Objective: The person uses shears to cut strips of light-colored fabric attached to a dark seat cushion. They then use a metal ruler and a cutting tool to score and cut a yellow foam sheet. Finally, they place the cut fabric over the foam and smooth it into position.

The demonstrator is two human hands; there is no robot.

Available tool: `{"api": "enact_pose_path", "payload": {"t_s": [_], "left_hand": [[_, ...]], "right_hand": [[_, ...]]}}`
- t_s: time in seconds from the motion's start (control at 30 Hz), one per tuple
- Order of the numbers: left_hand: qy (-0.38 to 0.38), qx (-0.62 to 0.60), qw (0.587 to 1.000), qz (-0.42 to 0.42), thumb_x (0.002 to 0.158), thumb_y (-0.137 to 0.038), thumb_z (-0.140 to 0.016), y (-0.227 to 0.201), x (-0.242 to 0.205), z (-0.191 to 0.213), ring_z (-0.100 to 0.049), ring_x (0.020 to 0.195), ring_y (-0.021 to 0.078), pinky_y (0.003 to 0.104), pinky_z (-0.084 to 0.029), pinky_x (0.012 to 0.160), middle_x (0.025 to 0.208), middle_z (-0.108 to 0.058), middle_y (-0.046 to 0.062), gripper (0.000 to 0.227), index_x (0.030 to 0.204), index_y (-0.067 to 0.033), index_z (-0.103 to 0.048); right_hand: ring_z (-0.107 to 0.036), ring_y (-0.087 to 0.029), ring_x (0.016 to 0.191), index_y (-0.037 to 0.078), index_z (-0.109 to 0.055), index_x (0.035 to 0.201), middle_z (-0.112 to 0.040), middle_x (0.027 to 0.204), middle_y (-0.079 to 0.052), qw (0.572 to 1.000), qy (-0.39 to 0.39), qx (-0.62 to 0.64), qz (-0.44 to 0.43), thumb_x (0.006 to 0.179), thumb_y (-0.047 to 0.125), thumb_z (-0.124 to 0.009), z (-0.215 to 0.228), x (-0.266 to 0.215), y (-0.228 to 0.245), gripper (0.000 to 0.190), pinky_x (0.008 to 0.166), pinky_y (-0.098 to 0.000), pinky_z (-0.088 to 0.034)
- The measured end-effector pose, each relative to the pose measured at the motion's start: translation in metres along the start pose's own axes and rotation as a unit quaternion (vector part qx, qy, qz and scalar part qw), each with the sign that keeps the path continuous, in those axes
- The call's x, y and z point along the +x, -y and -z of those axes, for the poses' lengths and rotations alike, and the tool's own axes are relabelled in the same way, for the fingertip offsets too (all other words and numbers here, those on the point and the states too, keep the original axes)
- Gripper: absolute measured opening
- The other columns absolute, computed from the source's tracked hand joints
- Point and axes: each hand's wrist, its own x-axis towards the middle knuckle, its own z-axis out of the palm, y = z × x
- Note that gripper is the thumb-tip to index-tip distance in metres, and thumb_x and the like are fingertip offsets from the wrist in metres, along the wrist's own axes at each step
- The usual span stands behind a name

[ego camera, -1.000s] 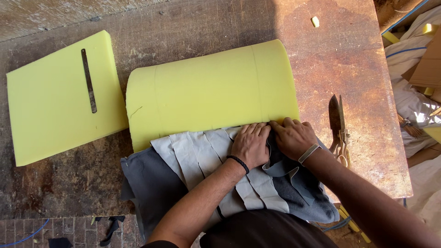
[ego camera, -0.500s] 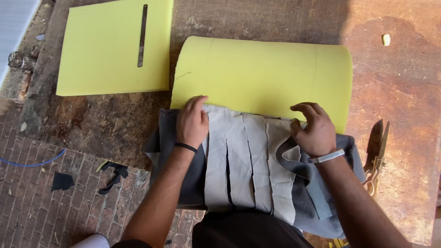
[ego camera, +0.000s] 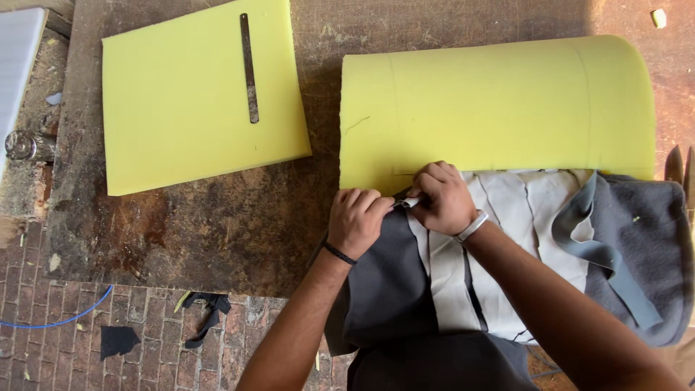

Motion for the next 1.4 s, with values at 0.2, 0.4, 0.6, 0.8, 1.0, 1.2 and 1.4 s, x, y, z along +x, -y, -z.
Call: {"api": "enact_pose_path", "payload": {"t_s": [0.2, 0.4, 0.6, 0.8, 1.0, 1.2, 1.4], "left_hand": [[0.129, -0.018, 0.985, 0.11, 0.085, -0.02, -0.074, 0.024, 0.021, -0.012, -0.062, 0.094, 0.0204, 0.041, -0.047, 0.081, 0.1, -0.065, 0.001, 0.017, 0.102, -0.0175, -0.076], [0.209, -0.003, 0.974, 0.085, 0.089, -0.034, -0.066, 0.03, 0.035, -0.012, -0.063, 0.088, 0.027, 0.048, -0.05, 0.075, 0.103, -0.063, 0.012, 0.035, 0.115, -0.0123, -0.074], [0.29, 0.045, 0.949, 0.113, 0.095, -0.033, -0.063, 0.027, 0.044, -0.021, -0.065, 0.095, 0.0264, 0.051, -0.052, 0.086, 0.11, -0.063, 0.014, 0.028, 0.1, -0.0079, -0.075], [0.249, -0.015, 0.956, 0.152, 0.095, -0.031, -0.068, 0.035, 0.05, -0.026, -0.068, 0.088, 0.0265, 0.05, -0.053, 0.079, 0.097, -0.068, 0.012, 0.026, 0.09, -0.0072, -0.077], [0.06, -0.108, 0.965, 0.233, 0.077, -0.023, -0.084, 0.035, 0.048, -0.03, -0.069, 0.069, 0.0231, 0.038, -0.054, 0.062, 0.076, -0.069, 0.001, 0.011, 0.076, -0.0133, -0.079], [0.004, -0.124, 0.968, 0.22, 0.077, -0.016, -0.086, 0.036, 0.035, -0.038, -0.07, 0.072, 0.0185, 0.034, -0.055, 0.064, 0.082, -0.071, -0.003, 0.01, 0.082, -0.0132, -0.078], [-0.054, -0.107, 0.983, 0.139, 0.074, -0.021, -0.089, 0.035, 0.037, -0.037, -0.069, 0.073, 0.0178, 0.034, -0.053, 0.065, 0.081, -0.069, -0.002, 0.017, 0.082, -0.012, -0.077]], "right_hand": [[-0.062, -0.027, 0.086, 0.011, -0.064, 0.08, -0.063, 0.084, -0.005, 0.992, -0.082, -0.077, -0.064, 0.062, 0.004, -0.074, -0.022, -0.009, 0.015, 0.021, 0.08, -0.0391, -0.049], [-0.065, -0.027, 0.089, 0.007, -0.066, 0.093, -0.069, 0.089, -0.007, 0.983, -0.077, -0.103, -0.128, 0.079, 0.011, -0.078, -0.025, 0.004, 0.023, 0.019, 0.083, -0.0396, -0.051], [-0.068, -0.027, 0.093, 0.006, -0.066, 0.099, -0.072, 0.091, -0.007, 0.975, -0.046, -0.158, -0.146, 0.081, 0.015, -0.074, -0.03, 0.007, 0.027, 0.022, 0.087, -0.041, -0.051], [-0.068, -0.027, 0.097, 0.008, -0.068, 0.103, -0.074, 0.096, -0.006, 0.967, -0.061, -0.177, -0.175, 0.087, 0.016, -0.073, -0.036, 0.014, 0.026, 0.019, 0.088, -0.0418, -0.051], [-0.064, -0.027, 0.094, 0.013, -0.072, 0.095, -0.07, 0.099, -0.004, 0.97, -0.143, -0.185, -0.074, 0.083, 0.01, -0.078, -0.037, 0.015, 0.025, 0.014, 0.086, -0.0397, -0.049], [-0.063, -0.027, 0.088, 0.012, -0.072, 0.095, -0.068, 0.094, -0.004, 0.972, -0.135, -0.184, -0.052, 0.081, 0.011, -0.08, -0.031, -0.001, 0.026, 0.016, 0.082, -0.0413, -0.047], [-0.066, -0.026, 0.095, 0.01, -0.068, 0.096, -0.071, 0.103, -0.006, 0.972, -0.108, -0.175, -0.112, 0.081, 0.015, -0.08, -0.026, -0.015, 0.034, 0.02, 0.089, -0.0419, -0.048]]}}
